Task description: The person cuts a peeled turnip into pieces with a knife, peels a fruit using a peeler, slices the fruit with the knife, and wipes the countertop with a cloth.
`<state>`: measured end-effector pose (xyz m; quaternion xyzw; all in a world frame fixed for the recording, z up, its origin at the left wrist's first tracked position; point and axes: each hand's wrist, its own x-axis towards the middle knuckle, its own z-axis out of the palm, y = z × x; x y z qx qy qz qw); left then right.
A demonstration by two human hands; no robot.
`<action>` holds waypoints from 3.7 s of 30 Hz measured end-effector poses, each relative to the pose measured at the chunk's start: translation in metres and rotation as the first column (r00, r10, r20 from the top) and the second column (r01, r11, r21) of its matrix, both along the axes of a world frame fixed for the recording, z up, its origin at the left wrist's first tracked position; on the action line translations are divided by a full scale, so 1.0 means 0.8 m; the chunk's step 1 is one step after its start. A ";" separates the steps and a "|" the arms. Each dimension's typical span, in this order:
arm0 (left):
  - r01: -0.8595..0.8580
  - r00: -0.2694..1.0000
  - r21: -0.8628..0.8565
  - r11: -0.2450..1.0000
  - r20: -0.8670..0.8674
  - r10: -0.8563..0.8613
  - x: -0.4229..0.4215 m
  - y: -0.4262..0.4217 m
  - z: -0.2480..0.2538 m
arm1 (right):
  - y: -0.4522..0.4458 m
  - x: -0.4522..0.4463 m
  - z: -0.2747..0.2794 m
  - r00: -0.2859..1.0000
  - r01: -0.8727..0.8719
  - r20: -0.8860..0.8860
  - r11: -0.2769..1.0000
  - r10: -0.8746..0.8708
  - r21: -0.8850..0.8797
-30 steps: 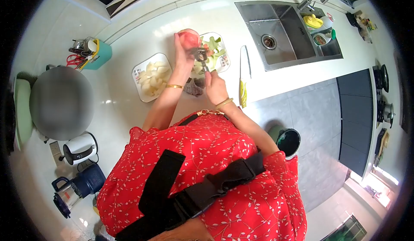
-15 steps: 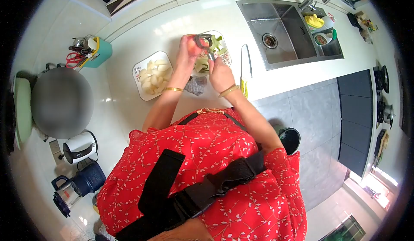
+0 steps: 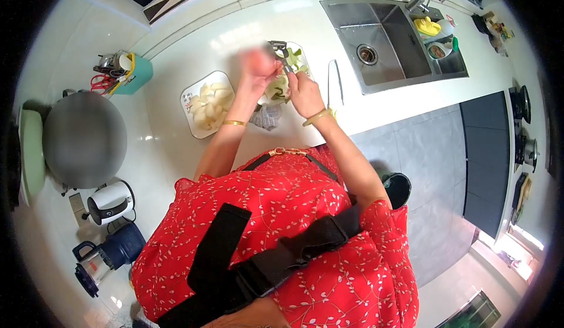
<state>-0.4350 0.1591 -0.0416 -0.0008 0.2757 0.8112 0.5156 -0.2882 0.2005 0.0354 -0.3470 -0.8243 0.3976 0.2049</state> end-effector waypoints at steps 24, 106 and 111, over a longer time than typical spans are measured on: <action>-0.020 0.996 -0.004 1.000 0.089 0.020 0.005 -0.016 0.032 | 0.006 -0.001 0.000 0.989 -0.044 0.131 0.985 0.067 -0.168; -0.201 0.980 0.048 0.978 0.005 0.201 -0.010 0.005 0.058 | -0.039 -0.011 -0.032 0.999 -0.006 0.037 0.954 -0.005 0.299; -0.247 0.968 -0.020 0.969 -0.056 0.246 -0.020 0.005 0.048 | -0.050 0.006 -0.035 0.997 -0.034 0.068 0.983 0.022 0.181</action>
